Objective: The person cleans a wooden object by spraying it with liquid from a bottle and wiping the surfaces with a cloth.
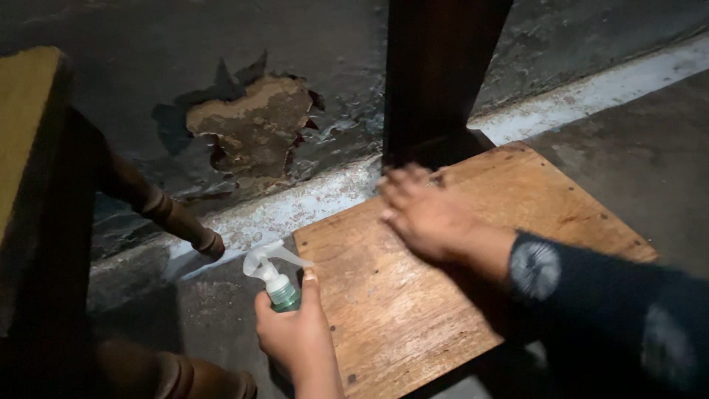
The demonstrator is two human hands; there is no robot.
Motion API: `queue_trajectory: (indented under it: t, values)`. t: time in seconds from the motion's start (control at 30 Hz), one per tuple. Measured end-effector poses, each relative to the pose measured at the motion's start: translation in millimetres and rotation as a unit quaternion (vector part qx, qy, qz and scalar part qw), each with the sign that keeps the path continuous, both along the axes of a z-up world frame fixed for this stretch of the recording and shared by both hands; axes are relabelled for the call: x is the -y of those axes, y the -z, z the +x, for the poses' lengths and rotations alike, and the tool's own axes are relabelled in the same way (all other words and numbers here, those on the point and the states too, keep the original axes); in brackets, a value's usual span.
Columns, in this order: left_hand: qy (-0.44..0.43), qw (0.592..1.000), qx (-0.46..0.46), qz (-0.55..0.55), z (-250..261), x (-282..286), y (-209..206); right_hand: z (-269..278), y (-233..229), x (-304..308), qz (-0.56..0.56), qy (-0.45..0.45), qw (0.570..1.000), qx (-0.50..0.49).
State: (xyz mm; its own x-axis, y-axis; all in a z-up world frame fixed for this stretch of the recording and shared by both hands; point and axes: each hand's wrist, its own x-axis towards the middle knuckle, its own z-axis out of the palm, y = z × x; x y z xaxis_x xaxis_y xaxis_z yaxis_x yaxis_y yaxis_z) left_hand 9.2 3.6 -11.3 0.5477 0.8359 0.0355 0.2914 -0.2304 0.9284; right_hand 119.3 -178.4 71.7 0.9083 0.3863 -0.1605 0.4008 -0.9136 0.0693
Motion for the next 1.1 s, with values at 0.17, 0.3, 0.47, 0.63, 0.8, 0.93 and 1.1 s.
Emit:
queue_trajectory:
  t: [0.17, 0.3, 0.47, 0.63, 0.8, 0.93, 1.1]
  values:
    - [-0.008, 1.0, -0.008, -0.004, 2.3, -1.1, 5.5, 6.6, 9.2, 82.0, 0.012, 0.045, 0.997, 0.063]
    - [-0.006, 1.0, 0.008, 0.018, 3.8, -2.5, 9.5, -39.6, 32.6, 104.9, -0.008, 0.058, 0.995, 0.083]
    - [-0.006, 1.0, -0.006, 0.026, 2.6, -2.2, 6.2, -120.8, 63.6, 61.5, 0.073, -0.169, 0.959, 0.215]
    - [0.0, 1.0, -0.005, 0.001, -1.3, 1.4, -3.3, -126.1, 39.4, 3.1, 0.215, -0.255, 0.94, 0.069]
    - [0.003, 1.0, 0.001, -0.022, -4.2, 4.7, -4.6, -63.4, 4.2, -10.5, 0.11, -0.154, 0.981, -0.029]
    - [-0.002, 1.0, 0.006, -0.01, -0.2, 3.1, -1.0, -17.1, 1.0, 27.1, 0.027, -0.045, 0.999, -0.016]
    - [-0.001, 1.0, 0.014, 0.015, 1.0, -3.9, 8.0, -11.1, 8.5, 117.5, -0.014, 0.058, 0.998, 0.03]
